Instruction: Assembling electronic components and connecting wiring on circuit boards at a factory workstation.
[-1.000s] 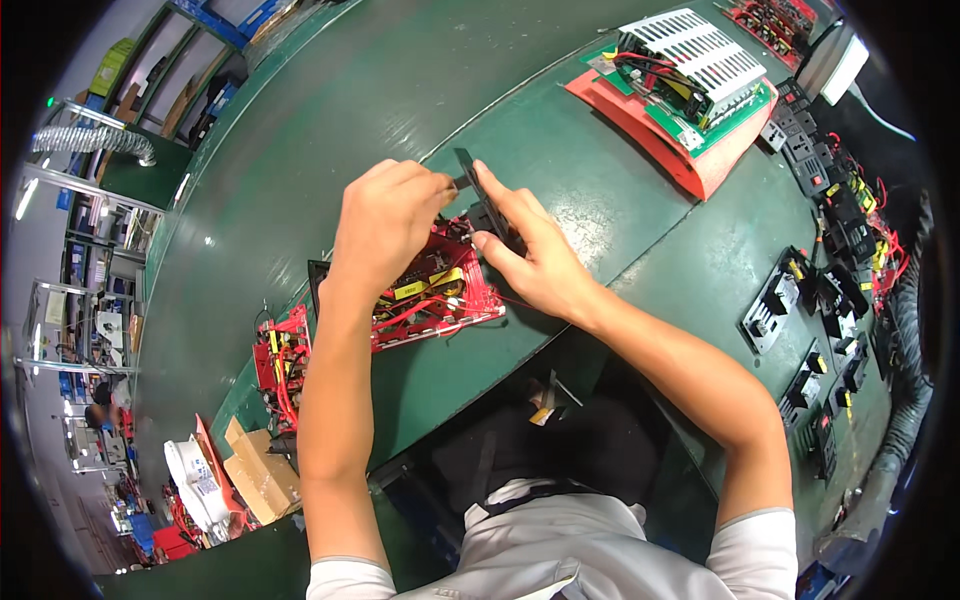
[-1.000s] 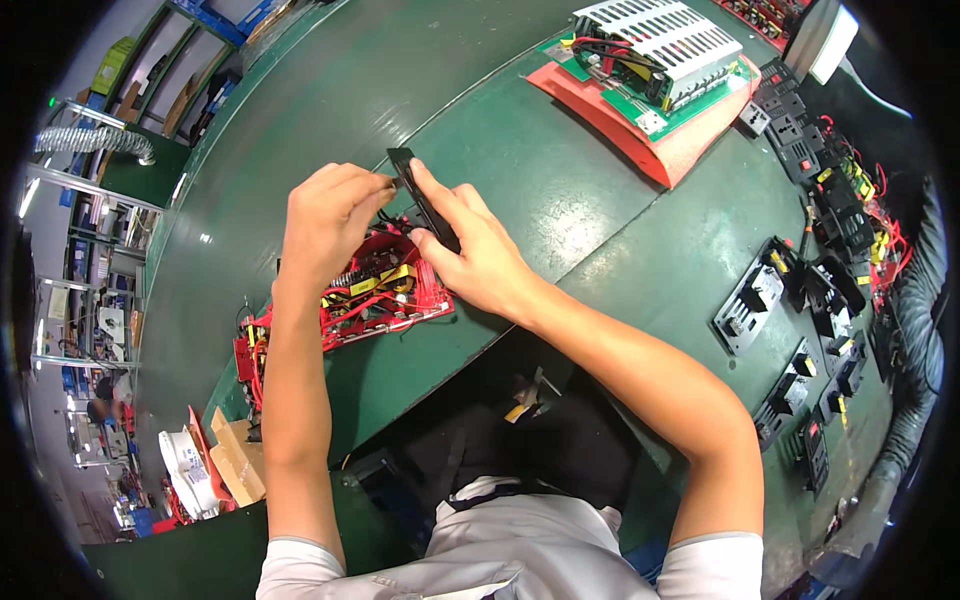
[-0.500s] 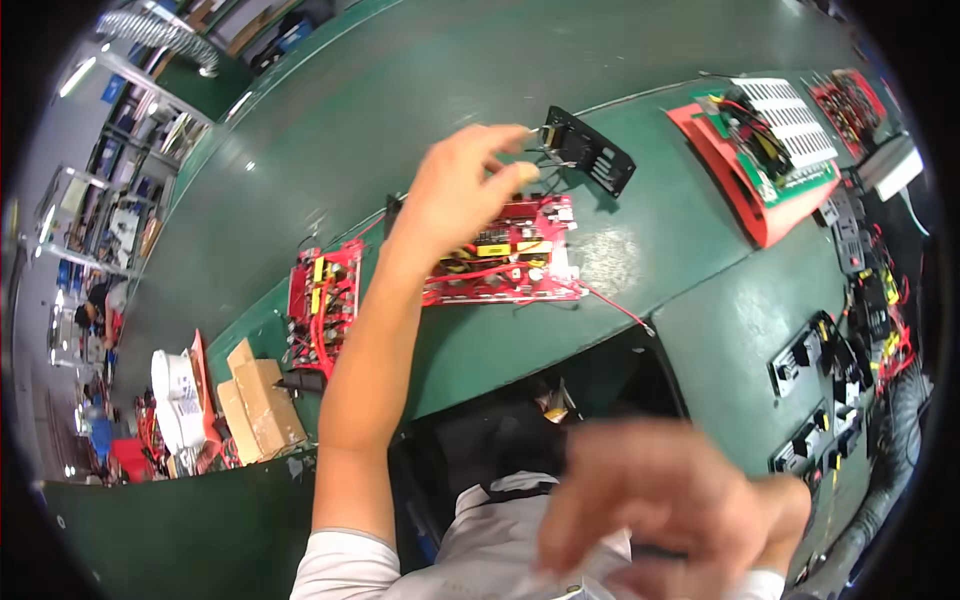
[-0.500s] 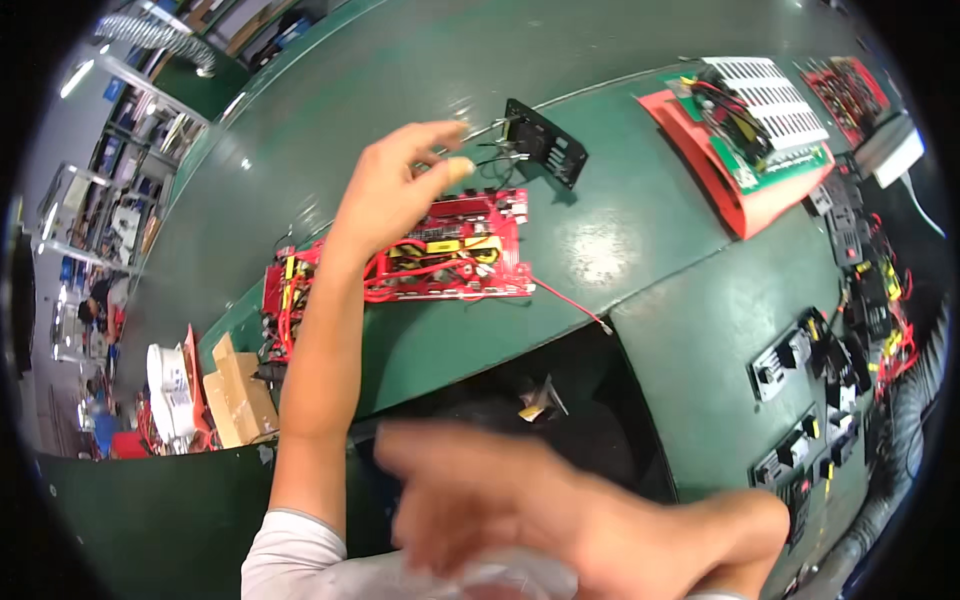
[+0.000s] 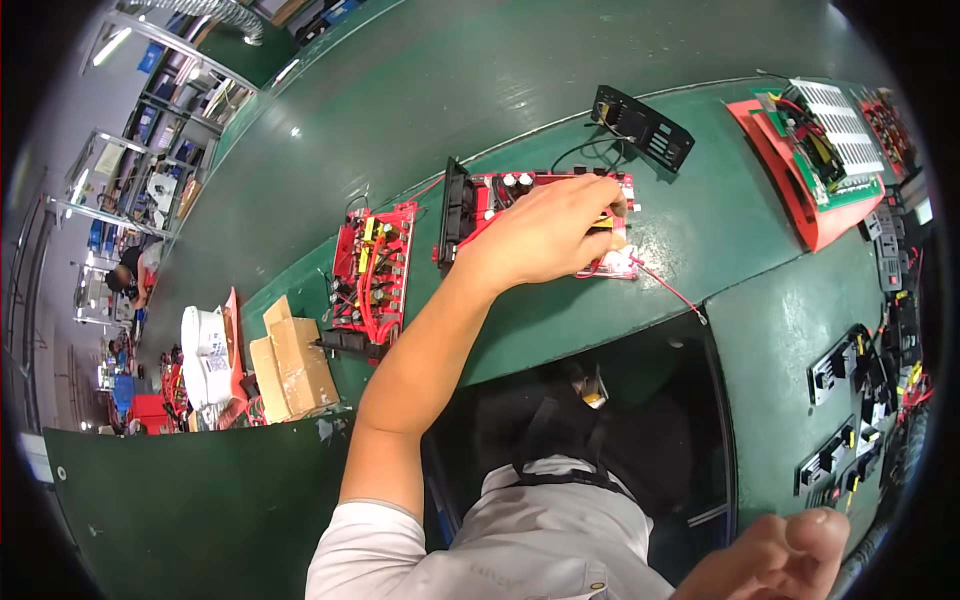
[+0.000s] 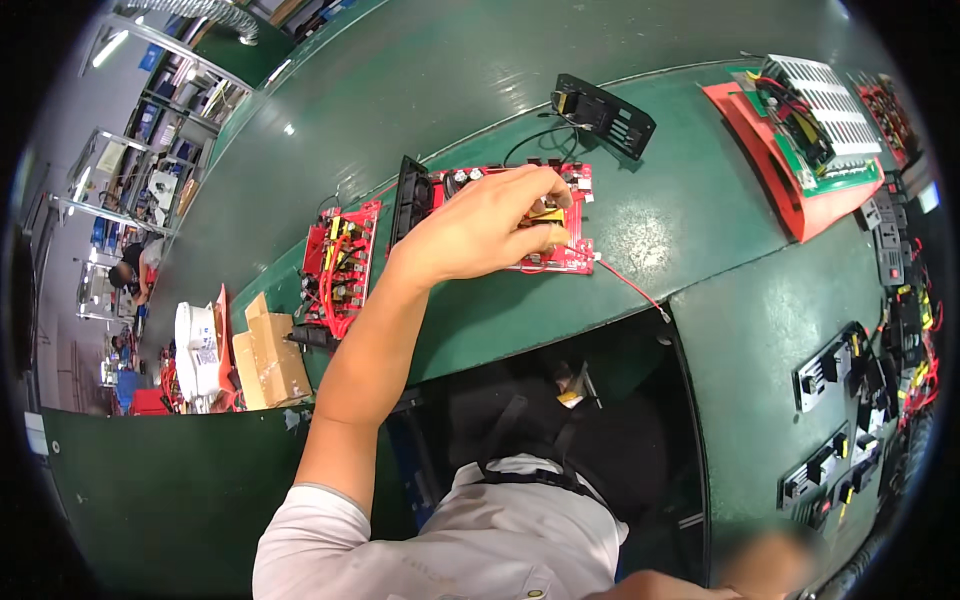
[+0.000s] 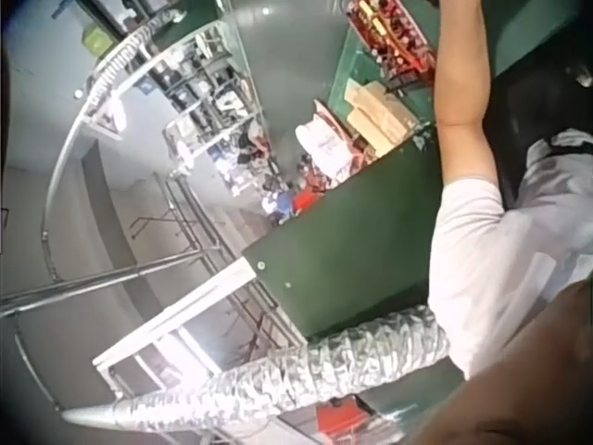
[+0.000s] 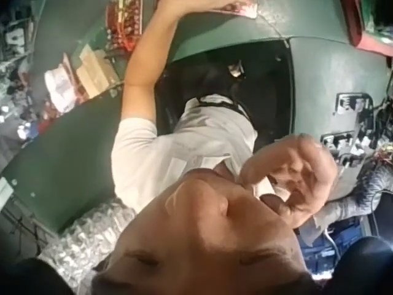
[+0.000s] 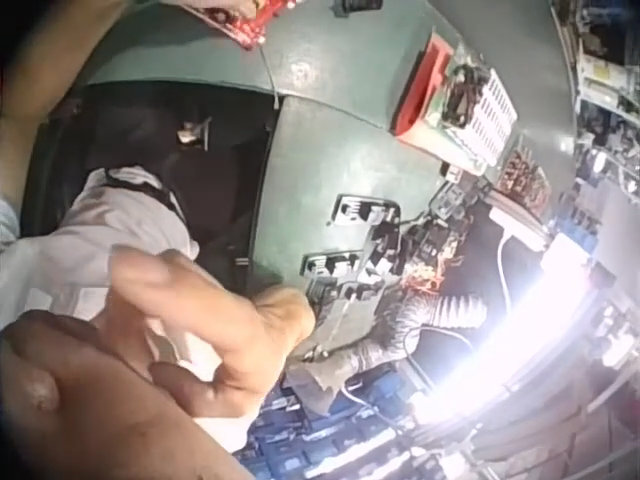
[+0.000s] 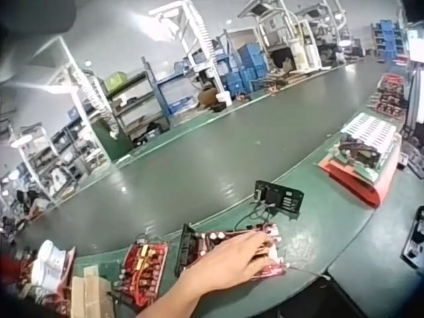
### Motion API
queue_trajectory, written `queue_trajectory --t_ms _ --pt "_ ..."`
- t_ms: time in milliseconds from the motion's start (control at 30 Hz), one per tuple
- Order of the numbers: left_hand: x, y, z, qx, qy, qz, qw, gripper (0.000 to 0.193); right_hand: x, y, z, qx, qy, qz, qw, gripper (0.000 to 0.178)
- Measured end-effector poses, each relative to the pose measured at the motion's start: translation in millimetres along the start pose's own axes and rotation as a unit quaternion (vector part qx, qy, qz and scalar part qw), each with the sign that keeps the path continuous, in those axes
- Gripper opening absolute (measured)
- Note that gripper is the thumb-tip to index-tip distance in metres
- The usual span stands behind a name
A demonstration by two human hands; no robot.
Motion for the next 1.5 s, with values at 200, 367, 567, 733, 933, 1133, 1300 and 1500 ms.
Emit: queue_trajectory --t_ms 200,367,567,733,933,1133,1300,1500 --pt "-1 11 -9 -0.035 0.000 -0.053 0.998 0.016 -2 -4 11 0.062 0.125 -0.002 0.990 0.084" --pt "-4 24 6 -0.059 -0.138 0.042 0.988 0.014 41 -65 -8 -0.069 0.138 -0.097 0.983 0.057" --pt "-29 -1 18 -0.010 -0.079 0.024 0.996 0.024 63 -50 -7 -0.108 0.140 0.052 0.983 0.055" --pt "-45 -7 -8 0.106 -0.037 0.048 0.993 0.029 65 -51 -8 -0.090 0.133 0.113 0.980 0.060" --pt "-58 13 -8 0.087 -0.058 0.089 0.991 0.023 95 -44 -17 0.017 0.307 -0.259 0.916 0.062" --pt "-33 -4 -5 0.069 -0.148 -0.011 0.986 0.015 26 -74 -27 -0.087 0.298 -0.028 0.950 0.059" --pt "-1 -23 -12 -0.140 -0.021 -0.002 0.990 0.012 31 -62 -22 -0.054 0.323 -0.053 0.943 0.059" --pt "39 5 -13 -0.297 -0.079 0.009 0.951 0.013 78 -38 -13 -0.011 0.216 -0.194 0.957 0.048"
Point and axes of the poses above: each hand's wrist, its own x-axis towards the middle knuckle, its own z-axis out of the back of the hand, y = z × x, the point moved 2 cm from there along x, towards the middle knuckle, and after that the axes turned 8 degrees about z, right-handed, at the moved point
